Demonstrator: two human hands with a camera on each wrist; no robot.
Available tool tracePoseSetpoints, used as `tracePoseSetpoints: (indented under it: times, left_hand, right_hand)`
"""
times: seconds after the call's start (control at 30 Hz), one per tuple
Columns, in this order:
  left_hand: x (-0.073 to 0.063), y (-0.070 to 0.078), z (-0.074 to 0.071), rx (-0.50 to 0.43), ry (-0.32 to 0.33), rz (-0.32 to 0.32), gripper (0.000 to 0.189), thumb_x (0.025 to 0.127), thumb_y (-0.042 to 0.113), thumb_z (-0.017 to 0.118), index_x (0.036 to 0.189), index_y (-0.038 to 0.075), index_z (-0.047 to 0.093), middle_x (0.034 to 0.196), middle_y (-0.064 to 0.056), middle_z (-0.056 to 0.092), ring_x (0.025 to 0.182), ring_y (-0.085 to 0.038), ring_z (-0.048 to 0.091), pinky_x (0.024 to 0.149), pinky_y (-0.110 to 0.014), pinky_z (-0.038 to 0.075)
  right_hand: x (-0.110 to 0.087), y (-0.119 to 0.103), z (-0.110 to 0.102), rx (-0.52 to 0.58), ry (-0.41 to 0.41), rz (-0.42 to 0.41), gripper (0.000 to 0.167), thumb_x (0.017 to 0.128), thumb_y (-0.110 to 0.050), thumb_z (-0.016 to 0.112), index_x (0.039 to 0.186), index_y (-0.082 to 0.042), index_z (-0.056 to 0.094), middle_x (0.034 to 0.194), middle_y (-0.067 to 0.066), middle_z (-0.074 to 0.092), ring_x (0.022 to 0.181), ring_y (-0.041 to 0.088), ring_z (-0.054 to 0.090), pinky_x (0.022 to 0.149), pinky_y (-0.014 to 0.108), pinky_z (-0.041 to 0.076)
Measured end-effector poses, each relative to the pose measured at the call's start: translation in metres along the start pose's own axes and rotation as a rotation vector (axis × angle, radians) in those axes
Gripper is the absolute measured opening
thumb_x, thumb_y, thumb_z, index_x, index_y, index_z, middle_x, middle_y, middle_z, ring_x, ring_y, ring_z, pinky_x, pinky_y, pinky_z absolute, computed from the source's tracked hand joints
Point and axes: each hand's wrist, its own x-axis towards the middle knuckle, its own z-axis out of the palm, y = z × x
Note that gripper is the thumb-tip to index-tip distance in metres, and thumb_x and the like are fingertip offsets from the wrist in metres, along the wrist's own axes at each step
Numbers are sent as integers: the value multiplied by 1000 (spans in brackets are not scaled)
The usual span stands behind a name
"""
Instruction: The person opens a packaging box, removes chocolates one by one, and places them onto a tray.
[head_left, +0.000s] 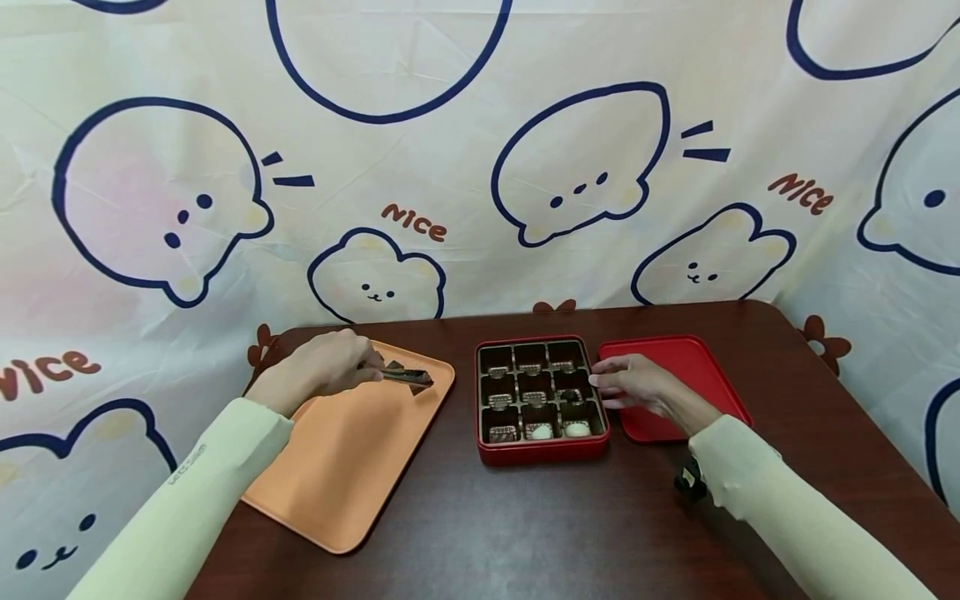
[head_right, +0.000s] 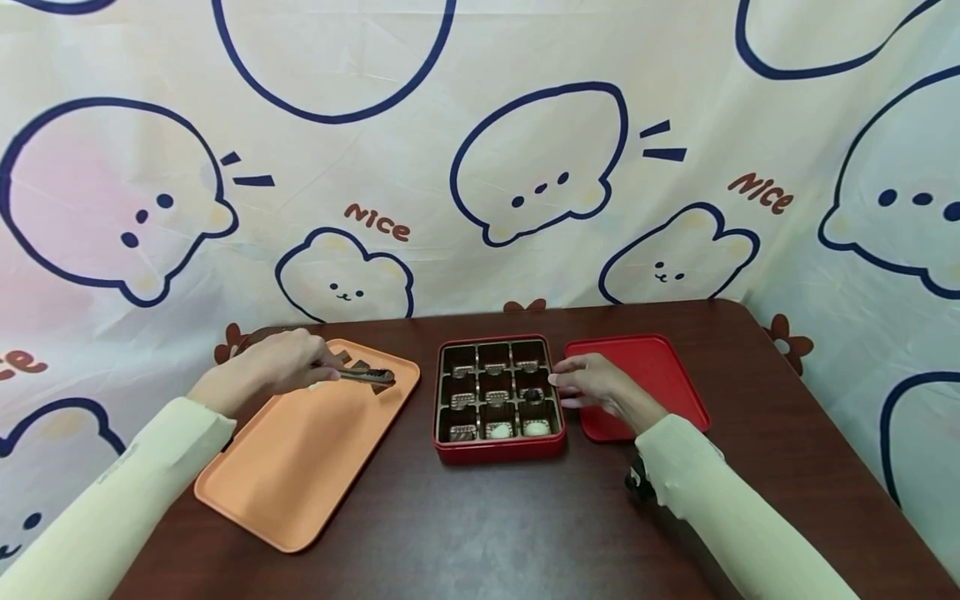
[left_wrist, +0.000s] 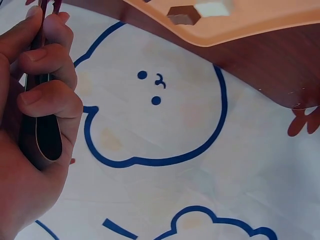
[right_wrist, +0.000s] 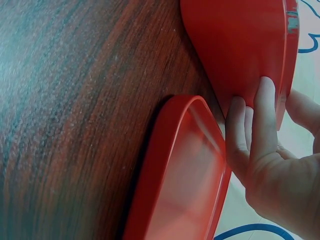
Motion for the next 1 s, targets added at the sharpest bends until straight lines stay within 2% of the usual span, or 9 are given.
tracePoseSetpoints:
  times: [0.1, 0.17, 0.27, 0.43, 0.73, 1.0]
  left_hand:
    - [-1, -2, 5, 8, 7, -20, 15, 96, 23, 68, 99, 16, 80, 82, 5, 69, 64, -9, 54, 58, -28, 43]
    - [-2, -3, 8, 8, 3, -34, 14, 95, 23, 68, 98, 16, 80, 78, 5, 68, 62, -10, 53, 56, -28, 41]
    - [-3, -6, 14, 3, -1, -45, 16, 95, 24, 69, 100, 14, 80, 81, 4, 70, 61, -9, 53, 56, -27, 42]
    - [-3, -8, 21, 13, -8, -48, 17, 95, 24, 69, 101, 12, 80, 94, 1, 72, 68, -8, 60, 62, -30, 50]
    - [-3, -12, 24, 9, -15, -61, 18, 95, 25, 69, 103, 12, 79, 95, 0, 73, 69, -9, 62, 65, -31, 52]
    - [-1, -13, 27, -4, -28, -70, 22, 95, 25, 69, 107, 9, 78, 102, -2, 75, 79, -12, 68, 70, -34, 54]
  right_hand:
    - [-1, 0, 1, -6, 9, 1, 54, 101, -15, 60, 146, 8, 39, 148, 30, 41, 132, 39, 49, 89, 39, 56]
    - [-1, 0, 1, -5, 13, 1, 54, 101, -15, 59, 145, 8, 40, 149, 30, 40, 133, 40, 49, 89, 39, 56]
    - [-1, 0, 2, -7, 17, 2, 54, 101, -15, 59, 145, 8, 40, 149, 30, 40, 133, 41, 48, 89, 40, 56]
    - [-1, 1, 2, -12, 22, 2, 55, 100, -16, 61, 145, 7, 40, 148, 30, 42, 132, 41, 49, 89, 41, 56]
    - [-1, 2, 0, -8, 17, 5, 56, 100, -18, 61, 146, 7, 41, 148, 29, 43, 132, 39, 50, 89, 40, 56]
    - [-1, 1, 2, -6, 12, 4, 57, 100, -17, 61, 147, 7, 39, 147, 29, 44, 132, 40, 50, 90, 41, 55]
